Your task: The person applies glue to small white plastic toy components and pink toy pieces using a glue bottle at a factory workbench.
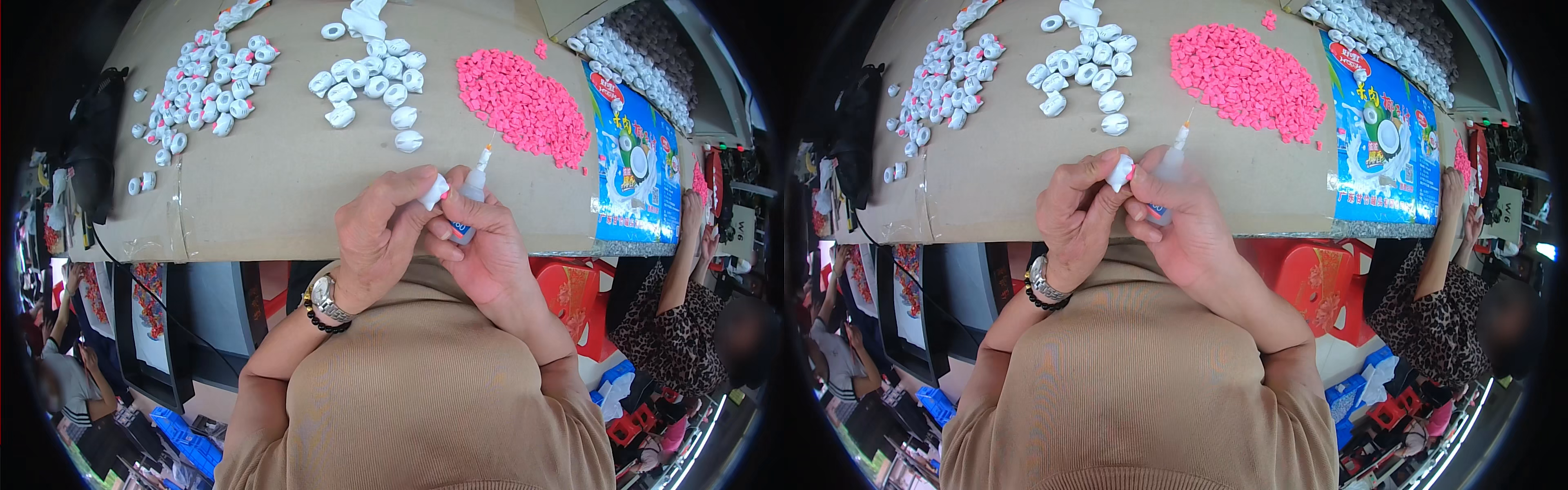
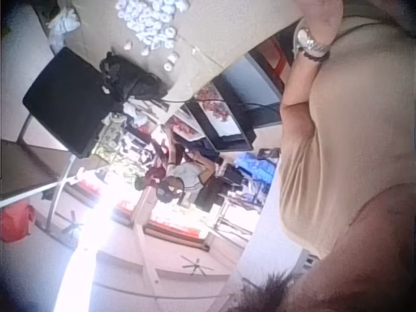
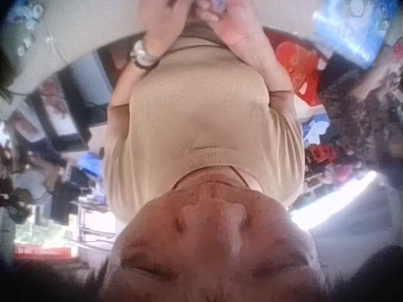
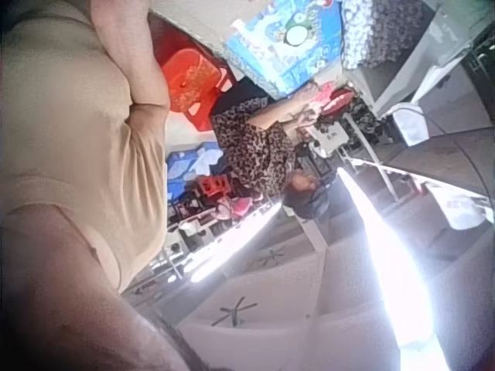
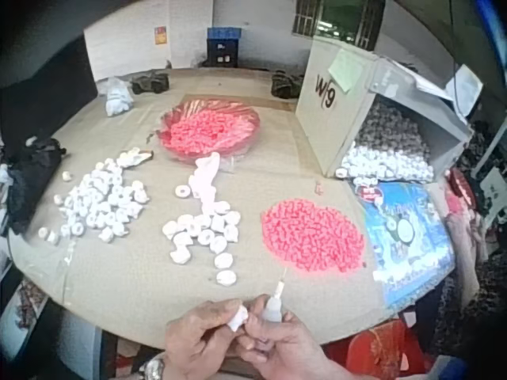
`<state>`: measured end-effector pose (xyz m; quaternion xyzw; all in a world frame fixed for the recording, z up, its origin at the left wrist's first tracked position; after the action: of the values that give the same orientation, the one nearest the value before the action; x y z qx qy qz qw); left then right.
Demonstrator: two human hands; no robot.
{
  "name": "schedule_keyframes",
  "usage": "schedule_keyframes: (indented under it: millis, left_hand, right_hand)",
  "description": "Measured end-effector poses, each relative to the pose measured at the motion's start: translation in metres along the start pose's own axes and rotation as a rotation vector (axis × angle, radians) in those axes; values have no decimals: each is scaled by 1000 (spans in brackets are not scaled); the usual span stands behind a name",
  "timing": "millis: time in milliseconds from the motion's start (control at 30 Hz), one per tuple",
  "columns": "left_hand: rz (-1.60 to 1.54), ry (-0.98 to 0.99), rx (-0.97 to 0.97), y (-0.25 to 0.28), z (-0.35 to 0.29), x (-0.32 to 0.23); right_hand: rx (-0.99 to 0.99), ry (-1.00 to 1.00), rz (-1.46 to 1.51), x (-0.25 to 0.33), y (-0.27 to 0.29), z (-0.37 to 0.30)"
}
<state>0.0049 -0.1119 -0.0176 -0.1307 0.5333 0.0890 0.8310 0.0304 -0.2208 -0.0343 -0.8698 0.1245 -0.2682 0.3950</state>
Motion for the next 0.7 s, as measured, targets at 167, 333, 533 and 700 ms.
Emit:
schedule_keyframes:
  millis: [167,333,533,700]
  left_hand:
    - [201,-192,135,-4,4,-14]
    - [-4,72,150,-7,8,-9]
    - [-187,293,177,-9,2,6]
    - [-264,314,204,-13,0,5]
  right_hand:
    - [-38,-15,59,-3,-1,-3]
    - [-58,60,-87,9,2,-3]
    - [-153,261,-357,28,-2,-5]
    - [-191,389,-436,34,-7,-8]
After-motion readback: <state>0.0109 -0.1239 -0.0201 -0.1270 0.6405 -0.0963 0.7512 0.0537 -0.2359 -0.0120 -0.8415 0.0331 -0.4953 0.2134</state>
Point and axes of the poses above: each hand's wrist, its own z-axis towards the middle knuckle, its own y-axis out of the back of the hand, x = y × z, the point moved 8 cm from there along z, towards the middle knuckle, and after that the axes turned 6 degrees about -y, right-handed, at the moved point
